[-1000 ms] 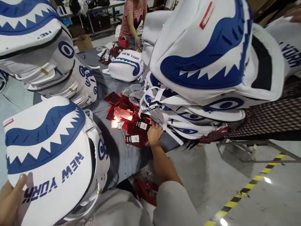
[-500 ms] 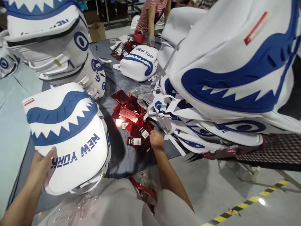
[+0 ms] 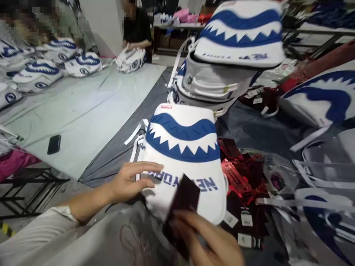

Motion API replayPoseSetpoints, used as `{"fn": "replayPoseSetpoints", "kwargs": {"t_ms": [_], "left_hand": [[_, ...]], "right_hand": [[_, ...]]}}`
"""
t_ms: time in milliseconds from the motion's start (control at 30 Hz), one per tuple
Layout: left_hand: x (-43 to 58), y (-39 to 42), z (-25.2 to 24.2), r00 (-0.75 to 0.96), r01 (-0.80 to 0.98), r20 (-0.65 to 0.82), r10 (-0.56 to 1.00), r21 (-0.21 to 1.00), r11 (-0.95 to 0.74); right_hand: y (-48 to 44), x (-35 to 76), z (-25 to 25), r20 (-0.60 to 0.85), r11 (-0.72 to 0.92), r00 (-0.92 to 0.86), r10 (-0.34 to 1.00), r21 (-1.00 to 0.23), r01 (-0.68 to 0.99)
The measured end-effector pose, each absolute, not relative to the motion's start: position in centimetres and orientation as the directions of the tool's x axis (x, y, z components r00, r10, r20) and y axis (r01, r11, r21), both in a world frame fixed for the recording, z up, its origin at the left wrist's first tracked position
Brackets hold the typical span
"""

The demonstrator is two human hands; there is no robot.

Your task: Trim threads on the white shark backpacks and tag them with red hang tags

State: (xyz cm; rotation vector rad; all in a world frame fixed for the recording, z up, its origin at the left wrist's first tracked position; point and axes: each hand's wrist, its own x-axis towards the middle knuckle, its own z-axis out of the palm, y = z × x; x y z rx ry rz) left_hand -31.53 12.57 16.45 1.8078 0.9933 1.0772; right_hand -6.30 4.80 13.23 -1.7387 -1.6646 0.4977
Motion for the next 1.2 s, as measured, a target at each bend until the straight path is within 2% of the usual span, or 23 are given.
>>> {"fn": "replayPoseSetpoints", "kwargs": {"t_ms": [67,100,200,300,367,400,467,500,567,667,733,833,1000,1100,1200], "left_hand": [[-33.9,11.4,16.4,0.398,0.067,0.255,0.881,0.950,-0.305],[-35.3,11.1,15.8,0.381,0.034,0.226,0.897,0.966,-0.258],[-40.2,10.4,13.2,0.218,-0.009,0.113,0.969,0.993,-0.114],[-46.2,10.8,11.4,-0.007,-0.084,-0.089,0.996,0.993,0.088],[-50.2,11.5,10.7,-0.068,-0.074,-0.226,0.972,0.972,0.221],[-51.9,11.8,10.3,-0.032,-0.024,-0.283,0.959,0.959,0.282],[-54.0,12.1,8.8,0.140,0.180,-0.388,0.911,0.915,0.362],[-54.2,12.0,7.7,0.244,0.309,-0.431,0.869,0.884,0.352],[-53.1,11.5,4.8,0.393,0.515,-0.487,0.780,0.819,0.253],[-49.2,10.8,-0.3,0.426,0.625,-0.531,0.733,0.758,0.186],[-46.8,10.9,-3.3,0.414,0.650,-0.564,0.715,0.733,0.202],[-44.7,11.6,-6.3,0.454,0.725,-0.628,0.632,0.672,0.147],[-42.5,11.7,-7.6,0.537,0.766,-0.639,0.550,0.642,-0.002],[-40.5,11.5,-8.3,0.595,0.742,-0.615,0.517,0.668,-0.060],[-38.7,11.2,-9.4,0.646,0.708,-0.600,0.472,0.701,-0.079]], "right_hand": [[6.3,-13.7,14.9,0.238,0.239,-0.091,0.967,-0.729,0.641],[7.1,-17.2,15.1,0.238,0.274,-0.141,0.961,-0.752,0.599],[8.3,-25.1,13.0,0.189,0.269,-0.206,0.960,-0.827,0.493],[6.2,-28.0,7.8,0.121,0.235,-0.246,0.962,-0.828,0.510],[3.6,-27.7,3.7,-0.024,0.138,-0.258,0.966,-0.796,0.590],[2.3,-27.2,1.8,-0.157,0.032,-0.230,0.960,-0.758,0.651],[0.3,-26.1,-1.5,-0.401,-0.209,-0.058,0.914,-0.591,0.779],[-0.2,-25.7,-2.7,-0.464,-0.293,0.032,0.885,-0.502,0.814],[-0.1,-25.3,-4.5,-0.493,-0.350,0.137,0.859,-0.373,0.859],[1.5,-25.6,-5.8,-0.489,-0.310,0.141,0.861,-0.283,0.908],[2.0,-25.7,-6.1,-0.483,-0.293,0.134,0.865,-0.270,0.917],[1.5,-25.2,-6.1,-0.441,-0.295,0.125,0.889,-0.340,0.893],[0.4,-24.3,-6.8,-0.392,-0.310,0.136,0.910,-0.424,0.851],[0.8,-24.5,-7.6,-0.408,-0.349,0.184,0.894,-0.379,0.857],[1.5,-24.7,-8.0,-0.431,-0.388,0.245,0.868,-0.283,0.877]]}}
